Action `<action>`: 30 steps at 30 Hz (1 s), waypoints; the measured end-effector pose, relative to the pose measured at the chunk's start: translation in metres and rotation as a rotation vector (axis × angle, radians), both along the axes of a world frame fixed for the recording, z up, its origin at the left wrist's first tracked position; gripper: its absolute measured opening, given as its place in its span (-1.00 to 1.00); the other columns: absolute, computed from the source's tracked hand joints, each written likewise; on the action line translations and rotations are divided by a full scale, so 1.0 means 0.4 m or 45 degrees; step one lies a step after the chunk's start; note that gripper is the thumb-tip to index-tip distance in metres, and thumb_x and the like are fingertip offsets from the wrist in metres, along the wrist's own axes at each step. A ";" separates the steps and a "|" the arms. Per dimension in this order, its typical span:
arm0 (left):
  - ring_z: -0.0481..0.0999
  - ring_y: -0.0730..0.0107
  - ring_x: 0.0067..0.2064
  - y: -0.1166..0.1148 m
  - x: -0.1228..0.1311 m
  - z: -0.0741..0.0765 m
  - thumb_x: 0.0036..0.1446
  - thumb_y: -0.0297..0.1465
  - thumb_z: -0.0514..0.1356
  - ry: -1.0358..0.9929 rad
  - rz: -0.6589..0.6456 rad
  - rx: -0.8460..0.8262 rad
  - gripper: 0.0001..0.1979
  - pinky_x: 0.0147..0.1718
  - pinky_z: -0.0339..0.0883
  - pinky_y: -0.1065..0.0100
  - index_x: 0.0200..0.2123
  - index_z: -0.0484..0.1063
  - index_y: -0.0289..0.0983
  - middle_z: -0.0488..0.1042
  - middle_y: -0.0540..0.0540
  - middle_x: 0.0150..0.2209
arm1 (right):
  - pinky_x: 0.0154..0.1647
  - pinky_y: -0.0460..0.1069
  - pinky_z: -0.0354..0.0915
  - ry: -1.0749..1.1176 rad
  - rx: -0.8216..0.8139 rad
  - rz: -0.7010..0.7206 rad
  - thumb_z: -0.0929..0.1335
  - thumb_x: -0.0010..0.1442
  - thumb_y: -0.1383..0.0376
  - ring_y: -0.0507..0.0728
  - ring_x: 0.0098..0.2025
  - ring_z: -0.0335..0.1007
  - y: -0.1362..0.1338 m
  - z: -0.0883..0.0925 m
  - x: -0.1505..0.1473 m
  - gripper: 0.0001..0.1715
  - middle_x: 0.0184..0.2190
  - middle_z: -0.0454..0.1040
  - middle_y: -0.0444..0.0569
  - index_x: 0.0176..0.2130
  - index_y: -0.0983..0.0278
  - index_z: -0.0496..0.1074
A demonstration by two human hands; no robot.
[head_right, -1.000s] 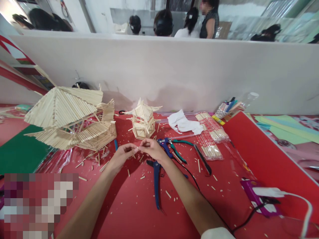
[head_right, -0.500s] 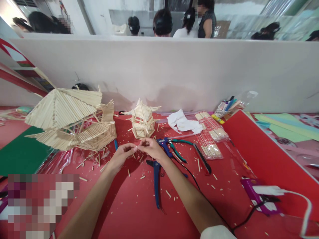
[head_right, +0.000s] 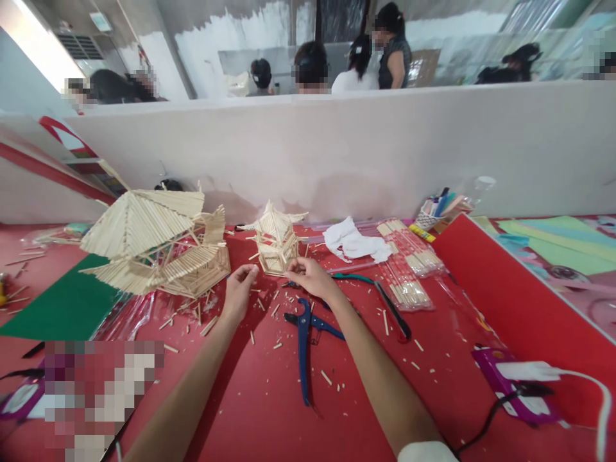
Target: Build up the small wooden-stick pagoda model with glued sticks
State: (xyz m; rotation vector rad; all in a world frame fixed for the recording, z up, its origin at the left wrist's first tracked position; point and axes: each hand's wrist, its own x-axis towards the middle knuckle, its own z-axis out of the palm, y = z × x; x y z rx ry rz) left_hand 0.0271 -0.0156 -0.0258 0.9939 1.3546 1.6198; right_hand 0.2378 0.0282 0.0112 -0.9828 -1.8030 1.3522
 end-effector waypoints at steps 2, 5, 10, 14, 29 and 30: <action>0.43 0.42 -0.31 0.012 0.010 0.003 0.01 -0.17 0.33 0.058 0.058 0.048 -0.70 -0.23 0.31 0.39 -0.33 0.50 -0.30 0.50 -0.04 -0.35 | -0.28 -0.05 0.29 -0.099 0.090 -0.017 0.41 0.15 0.16 0.07 -0.35 0.40 0.026 0.000 0.010 -0.75 -0.38 0.47 -0.09 -0.30 0.31 0.39; 0.44 0.41 -0.28 0.024 0.025 0.012 0.05 -0.18 0.30 0.122 0.147 0.131 -0.71 -0.18 0.32 0.38 -0.32 0.48 -0.30 0.49 -0.04 -0.35 | -0.23 -0.05 0.30 -0.303 0.193 -0.071 0.40 0.18 0.26 0.10 -0.27 0.47 0.055 -0.003 0.010 -0.82 -0.31 0.54 -0.01 -0.22 0.32 0.43; 0.49 0.35 -0.24 0.039 0.047 0.019 0.06 -0.18 0.29 0.214 0.273 0.178 -0.71 -0.16 0.34 0.35 -0.30 0.47 -0.30 0.53 -0.08 -0.31 | -0.17 -0.05 0.31 -0.567 0.297 -0.068 0.41 0.19 0.31 0.15 -0.17 0.53 0.066 0.001 -0.018 -0.69 -0.20 0.61 0.05 -0.05 0.30 0.48; 0.50 0.34 -0.24 0.050 0.057 0.010 0.07 -0.19 0.28 0.237 0.324 0.184 -0.73 -0.15 0.35 0.34 -0.33 0.47 -0.30 0.53 -0.07 -0.33 | -0.15 -0.08 0.31 -0.619 0.335 -0.033 0.40 0.21 0.32 0.17 -0.13 0.56 0.060 0.019 -0.038 -0.65 -0.18 0.62 0.08 0.01 0.31 0.48; 0.50 0.36 -0.25 0.063 0.070 0.006 0.08 -0.18 0.27 0.275 0.363 0.176 -0.71 -0.16 0.34 0.36 -0.30 0.47 -0.32 0.53 -0.07 -0.32 | -0.23 -0.07 0.23 -0.714 0.451 -0.034 0.35 0.26 0.28 0.20 -0.13 0.53 0.060 0.024 -0.048 -0.81 -0.20 0.61 0.07 -0.15 0.29 0.52; 0.50 0.36 -0.24 0.062 0.070 0.007 0.09 -0.18 0.27 0.283 0.361 0.174 -0.71 -0.16 0.34 0.36 -0.30 0.47 -0.32 0.53 -0.07 -0.32 | -0.23 -0.07 0.23 -0.710 0.450 -0.031 0.35 0.27 0.28 0.20 -0.13 0.53 0.060 0.024 -0.048 -0.81 -0.21 0.61 0.07 -0.15 0.29 0.52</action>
